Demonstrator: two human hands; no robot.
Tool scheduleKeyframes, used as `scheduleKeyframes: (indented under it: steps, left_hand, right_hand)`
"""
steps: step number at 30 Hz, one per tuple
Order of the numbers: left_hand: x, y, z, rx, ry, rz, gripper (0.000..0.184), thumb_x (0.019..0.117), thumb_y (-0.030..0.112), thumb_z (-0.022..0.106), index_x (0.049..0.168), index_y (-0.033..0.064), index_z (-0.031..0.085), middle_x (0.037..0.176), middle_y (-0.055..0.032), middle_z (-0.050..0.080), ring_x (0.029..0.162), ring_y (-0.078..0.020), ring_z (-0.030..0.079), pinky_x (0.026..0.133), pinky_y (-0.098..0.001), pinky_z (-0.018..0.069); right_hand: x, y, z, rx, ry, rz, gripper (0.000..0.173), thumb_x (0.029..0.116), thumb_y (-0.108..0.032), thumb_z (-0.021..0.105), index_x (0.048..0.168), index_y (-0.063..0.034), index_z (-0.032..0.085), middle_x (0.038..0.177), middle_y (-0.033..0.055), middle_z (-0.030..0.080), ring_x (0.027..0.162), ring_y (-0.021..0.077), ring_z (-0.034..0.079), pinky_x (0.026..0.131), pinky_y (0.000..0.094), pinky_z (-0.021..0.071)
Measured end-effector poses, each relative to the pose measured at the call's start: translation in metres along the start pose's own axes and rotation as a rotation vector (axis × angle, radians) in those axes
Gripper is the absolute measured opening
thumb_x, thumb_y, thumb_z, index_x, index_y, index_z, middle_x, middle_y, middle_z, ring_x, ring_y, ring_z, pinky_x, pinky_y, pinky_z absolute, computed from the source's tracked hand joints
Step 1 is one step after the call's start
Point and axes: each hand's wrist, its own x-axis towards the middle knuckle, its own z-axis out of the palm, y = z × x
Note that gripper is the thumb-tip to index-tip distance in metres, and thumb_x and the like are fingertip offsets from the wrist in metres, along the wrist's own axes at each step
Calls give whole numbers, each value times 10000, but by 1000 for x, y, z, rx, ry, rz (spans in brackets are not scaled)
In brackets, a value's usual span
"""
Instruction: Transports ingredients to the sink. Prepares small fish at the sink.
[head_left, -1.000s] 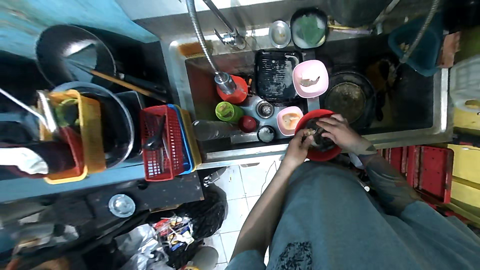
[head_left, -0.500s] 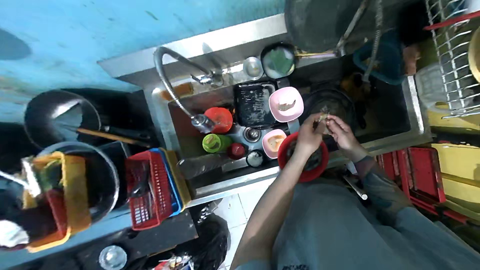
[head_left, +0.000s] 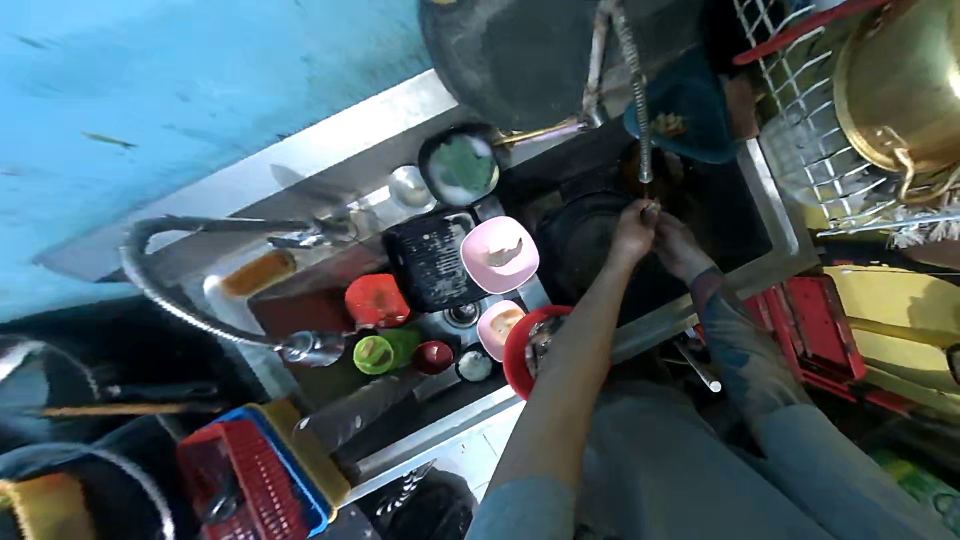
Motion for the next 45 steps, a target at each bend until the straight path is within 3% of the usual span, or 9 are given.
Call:
scheduleKeyframes:
  steps: [9,16,25,28,39,45]
  left_hand:
    - [-2,-19,-15,-67,104,-8,334,1053,218,590,1321,23,631,1199,-164,697,1088,-230,688,991,-420,554]
    - [-13,-31,-13,-72,151,77,284,973,135,704,1241,44,688,1127,-118,728,996,-190,717,923,-398,596]
    - [-3,-30,-5,-62,130,87,315,939,113,742,1242,45,690,1135,-109,735,1014,-179,721,946,-388,595]
    - [-6,-35,-5,-72,168,111,316,932,103,749,1233,27,691,1124,-126,731,994,-186,721,926,-379,599]
    - [-4,-37,-7,-112,181,135,310,929,68,741,1231,22,695,1177,-120,726,1081,-190,707,982,-389,581]
    - [-2,-39,-5,-160,190,148,325,913,45,753,1228,-3,687,1168,-146,721,1047,-196,713,951,-370,592]
  right_hand:
    - [3,8,19,25,-30,19,386,1089,-210,512,1446,-65,523,1407,99,588,1228,195,623,1027,373,550]
    - [-1,15,20,7,-1,25,337,1082,-184,514,1390,-51,551,1295,94,631,1127,179,648,967,353,561]
    - [-3,19,15,-91,66,-12,385,1092,-281,499,1427,-108,575,1405,73,613,1297,184,572,1098,406,476]
    - [-5,18,15,-129,56,-34,352,1079,-267,519,1376,-102,609,1345,77,640,1239,183,600,1046,408,505]
    - [-4,14,19,-161,48,-63,397,1094,-273,494,1447,-107,568,1470,66,571,1360,168,519,1131,428,436]
    - [-5,12,15,-177,67,-81,358,1076,-265,535,1392,-119,618,1405,54,617,1301,155,561,1087,418,466]
